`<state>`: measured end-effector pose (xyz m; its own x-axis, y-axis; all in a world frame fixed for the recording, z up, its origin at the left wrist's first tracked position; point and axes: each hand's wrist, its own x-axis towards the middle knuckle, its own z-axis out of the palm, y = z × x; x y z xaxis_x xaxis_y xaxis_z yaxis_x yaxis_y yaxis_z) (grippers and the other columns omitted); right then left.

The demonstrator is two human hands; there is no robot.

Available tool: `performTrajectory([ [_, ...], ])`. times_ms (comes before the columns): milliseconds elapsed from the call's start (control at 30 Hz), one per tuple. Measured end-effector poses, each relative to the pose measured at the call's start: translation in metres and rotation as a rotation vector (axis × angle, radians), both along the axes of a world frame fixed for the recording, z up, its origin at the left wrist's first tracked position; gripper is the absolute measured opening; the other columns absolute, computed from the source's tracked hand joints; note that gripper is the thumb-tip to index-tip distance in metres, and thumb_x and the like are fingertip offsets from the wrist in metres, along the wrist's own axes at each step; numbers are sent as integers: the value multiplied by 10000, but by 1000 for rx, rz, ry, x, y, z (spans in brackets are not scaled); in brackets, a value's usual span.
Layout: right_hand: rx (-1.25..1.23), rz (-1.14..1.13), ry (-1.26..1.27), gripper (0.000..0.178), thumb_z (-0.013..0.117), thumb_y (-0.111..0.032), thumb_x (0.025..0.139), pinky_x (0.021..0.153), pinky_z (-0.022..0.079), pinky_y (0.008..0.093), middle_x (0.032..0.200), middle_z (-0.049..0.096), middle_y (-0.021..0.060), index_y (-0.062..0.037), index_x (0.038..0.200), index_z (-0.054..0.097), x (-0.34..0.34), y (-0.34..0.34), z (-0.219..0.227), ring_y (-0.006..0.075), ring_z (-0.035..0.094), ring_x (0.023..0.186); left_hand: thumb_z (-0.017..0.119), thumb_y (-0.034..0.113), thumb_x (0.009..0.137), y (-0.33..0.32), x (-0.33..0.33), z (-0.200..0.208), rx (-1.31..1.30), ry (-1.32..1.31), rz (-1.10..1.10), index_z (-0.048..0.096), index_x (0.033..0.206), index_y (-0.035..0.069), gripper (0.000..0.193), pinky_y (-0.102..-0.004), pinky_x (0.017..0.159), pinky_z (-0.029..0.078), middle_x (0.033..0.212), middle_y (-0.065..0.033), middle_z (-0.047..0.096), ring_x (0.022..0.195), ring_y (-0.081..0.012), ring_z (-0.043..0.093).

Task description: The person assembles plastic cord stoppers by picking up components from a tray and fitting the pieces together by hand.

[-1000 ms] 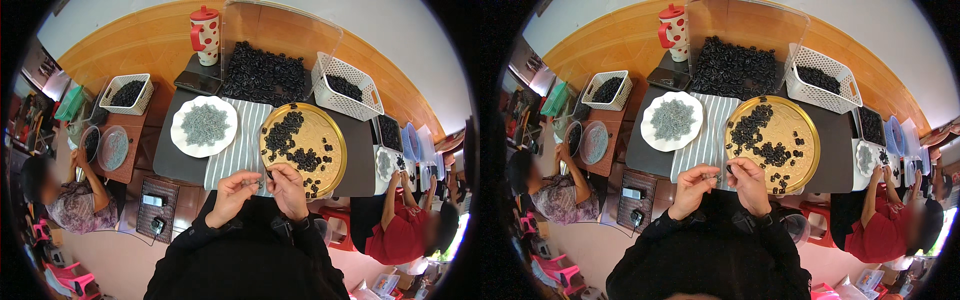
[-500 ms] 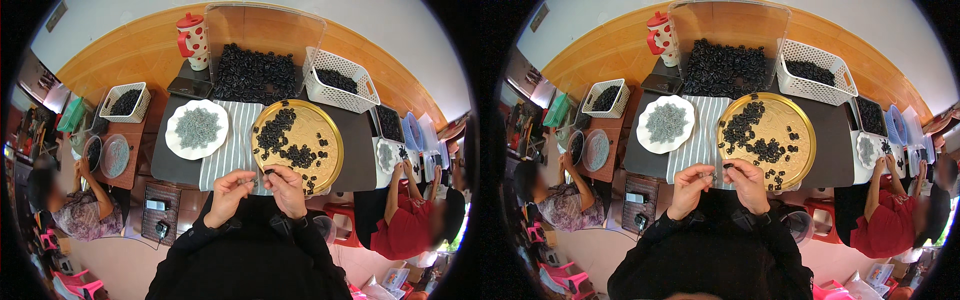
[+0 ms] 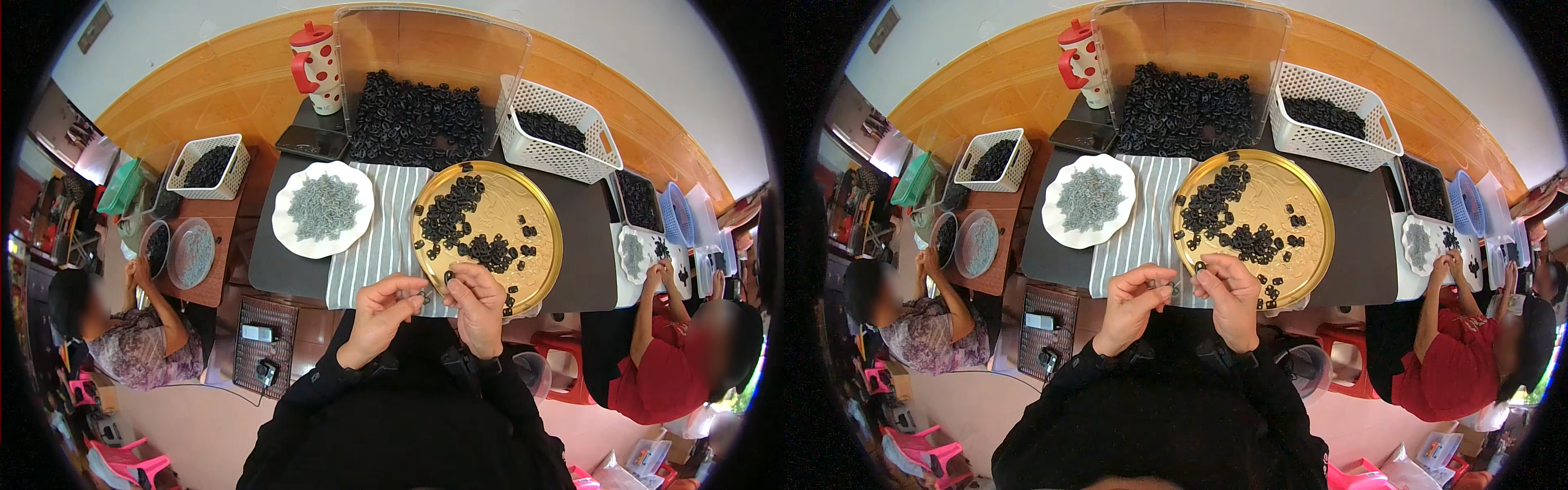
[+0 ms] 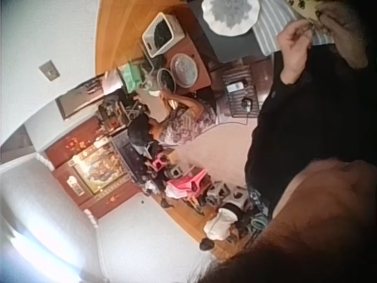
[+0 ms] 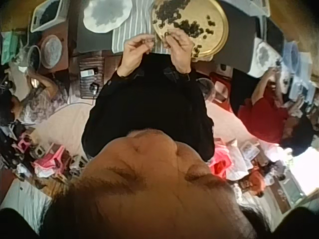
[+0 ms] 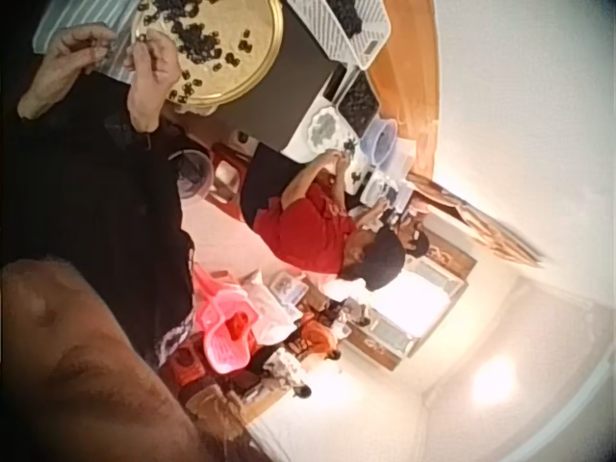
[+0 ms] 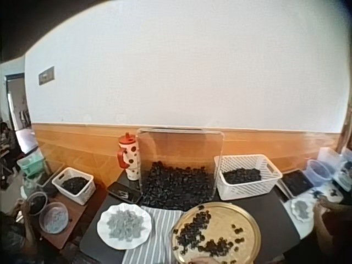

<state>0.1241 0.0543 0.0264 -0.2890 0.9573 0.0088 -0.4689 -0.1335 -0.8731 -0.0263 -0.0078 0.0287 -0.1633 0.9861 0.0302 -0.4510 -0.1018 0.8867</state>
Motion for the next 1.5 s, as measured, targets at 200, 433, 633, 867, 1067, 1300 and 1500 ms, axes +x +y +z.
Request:
performTrajectory([
  [200,106,103,-96,185,594,-17,889,654,480,216,849,653,65,28,1065,631,7,0,-5,96,589,711,606,-41,834,1,4,0,-19,30,-16,659,1068,-17,240,-185,545,402,831,-13,585,662,-59,523],
  [433,126,68,-88,135,597,-9,886,684,484,215,864,654,58,31,1009,634,4,-5,-4,93,596,739,607,-39,831,-1,6,-1,-11,60,-16,664,1080,3,260,-181,541,399,837,-11,566,658,-59,515],
  [633,120,32,-92,124,603,-11,890,703,496,211,863,660,56,27,1003,637,2,-10,-5,85,605,746,588,-65,829,-1,7,-5,17,93,18,659,1090,-4,277,-180,543,398,847,-11,560,673,-59,511],
  [867,138,0,-122,116,604,1,886,695,496,211,856,661,60,35,991,639,-1,-12,-6,91,612,740,575,-81,828,-3,9,-5,30,83,32,653,1097,-10,289,-184,554,406,859,-16,559,686,-63,517],
  [1067,222,-14,-238,120,608,18,876,683,496,208,872,653,61,39,990,637,-2,-14,-2,94,614,740,575,-69,850,-4,11,-7,21,62,49,636,1127,-1,292,-180,580,409,899,-10,546,706,-54,514],
  [1300,321,-49,-328,120,612,32,865,686,472,205,871,637,48,38,982,638,-4,-16,-4,88,595,760,573,-60,865,-4,19,-11,32,51,120,627,1150,6,297,-178,573,415,909,-8,545,699,-48,501],
  [1500,292,-36,-292,115,607,39,864,676,457,201,850,632,46,37,976,638,-4,-15,-5,82,581,748,568,-66,866,-3,20,-12,44,29,127,630,1143,1,292,-176,571,417,895,-9,536,696,-48,495],
])
